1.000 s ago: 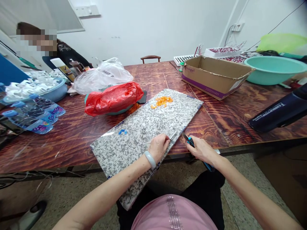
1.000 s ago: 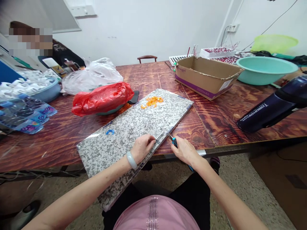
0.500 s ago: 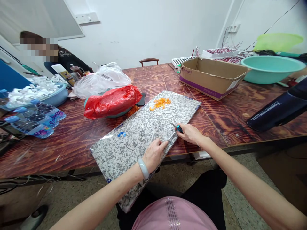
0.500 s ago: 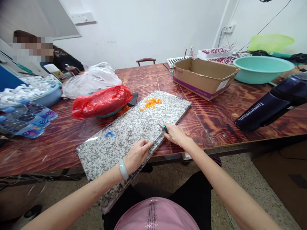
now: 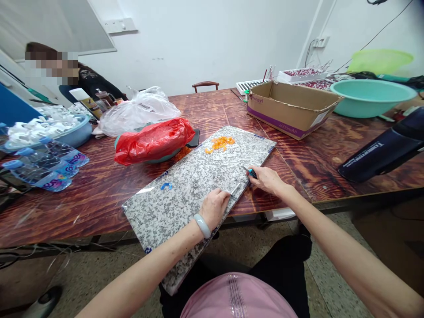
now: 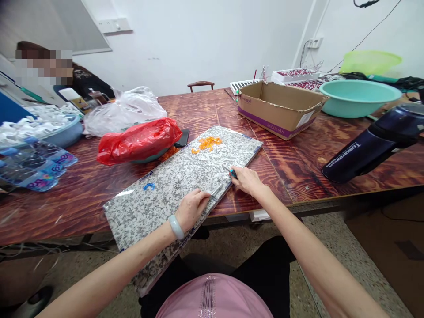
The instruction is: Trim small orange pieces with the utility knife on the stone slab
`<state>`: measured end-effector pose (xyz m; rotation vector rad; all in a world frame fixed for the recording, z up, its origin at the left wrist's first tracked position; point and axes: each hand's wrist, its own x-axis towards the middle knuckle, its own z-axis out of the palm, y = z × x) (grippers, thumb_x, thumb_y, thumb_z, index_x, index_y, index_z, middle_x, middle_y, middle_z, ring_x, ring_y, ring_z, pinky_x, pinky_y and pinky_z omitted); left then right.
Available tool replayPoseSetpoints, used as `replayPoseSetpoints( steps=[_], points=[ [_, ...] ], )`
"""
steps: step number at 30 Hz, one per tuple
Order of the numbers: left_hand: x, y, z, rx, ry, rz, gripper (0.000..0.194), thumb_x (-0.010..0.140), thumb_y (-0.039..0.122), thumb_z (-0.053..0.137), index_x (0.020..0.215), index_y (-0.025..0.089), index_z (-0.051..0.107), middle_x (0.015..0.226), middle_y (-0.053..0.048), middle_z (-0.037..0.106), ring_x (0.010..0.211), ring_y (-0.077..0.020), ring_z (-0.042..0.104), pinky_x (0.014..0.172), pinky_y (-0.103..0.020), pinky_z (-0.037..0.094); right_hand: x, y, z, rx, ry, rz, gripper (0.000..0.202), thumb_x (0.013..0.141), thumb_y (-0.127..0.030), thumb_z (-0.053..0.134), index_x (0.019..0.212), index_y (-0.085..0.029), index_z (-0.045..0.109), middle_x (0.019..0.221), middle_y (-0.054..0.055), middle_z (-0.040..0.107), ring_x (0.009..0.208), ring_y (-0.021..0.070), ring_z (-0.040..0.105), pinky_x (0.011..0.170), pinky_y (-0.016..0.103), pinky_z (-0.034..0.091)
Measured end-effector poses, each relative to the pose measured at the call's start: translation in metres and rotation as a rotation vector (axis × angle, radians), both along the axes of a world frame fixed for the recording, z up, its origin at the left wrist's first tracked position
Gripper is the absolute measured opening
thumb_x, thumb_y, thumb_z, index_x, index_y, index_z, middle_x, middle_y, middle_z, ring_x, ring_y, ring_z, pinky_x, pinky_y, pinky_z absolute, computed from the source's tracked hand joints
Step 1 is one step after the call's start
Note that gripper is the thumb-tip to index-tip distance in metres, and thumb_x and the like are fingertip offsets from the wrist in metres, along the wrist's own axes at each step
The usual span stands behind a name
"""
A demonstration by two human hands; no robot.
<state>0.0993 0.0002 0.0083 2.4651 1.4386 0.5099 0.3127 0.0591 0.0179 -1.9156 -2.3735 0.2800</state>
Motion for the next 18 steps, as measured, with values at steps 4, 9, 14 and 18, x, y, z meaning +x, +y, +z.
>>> replayPoseSetpoints(
  steps=[4,9,14,18],
  points=[
    [0.003,0.003,-0.002,-0.011,-0.023,0.032,0.021,0.087,0.022,0.039,0.081,0.018,0.059,0.076,-0.003,0.054,0.075,-0.0138,0.054,0.069,-0.024,0.042,0.0,-0.009,-0.005,0.026,0.186,-0.009,0.022,0.085,-0.034,0.04,0.093,-0.021,0.056,0.077,0.004,0.062,0.071,0.0168,0.055,0.057,0.022,0.029],
    [0.005,0.004,0.0,-0.003,0.009,0.048,0.019,0.086,0.023,0.042,0.078,0.017,0.058,0.075,-0.003,0.053,0.074,-0.0133,0.053,0.069,-0.024,0.041,-0.005,-0.022,-0.009,-0.006,0.408,0.036,0.021,0.082,-0.029,0.043,0.094,-0.019,0.057,0.074,0.003,0.061,0.066,0.014,0.054,0.059,0.02,0.032],
    [0.007,-0.002,0.003,0.035,0.168,0.044,0.024,0.088,0.027,0.037,0.077,0.018,0.056,0.075,-0.003,0.05,0.074,-0.014,0.051,0.065,-0.024,0.04,-0.01,-0.029,-0.01,-0.064,0.546,0.01,0.02,0.08,-0.026,0.045,0.093,-0.017,0.057,0.065,0.0,0.057,0.056,0.0113,0.049,0.055,0.019,0.033],
    [0.008,-0.007,0.003,0.057,0.236,0.039,0.021,0.088,0.024,0.037,0.079,0.019,0.055,0.078,-0.004,0.05,0.075,-0.0146,0.05,0.065,-0.024,0.04,-0.012,-0.032,-0.012,-0.189,0.685,-0.029,0.022,0.08,-0.027,0.044,0.096,-0.017,0.055,0.057,-0.003,0.051,0.046,0.0089,0.046,0.046,0.018,0.035]
  ],
)
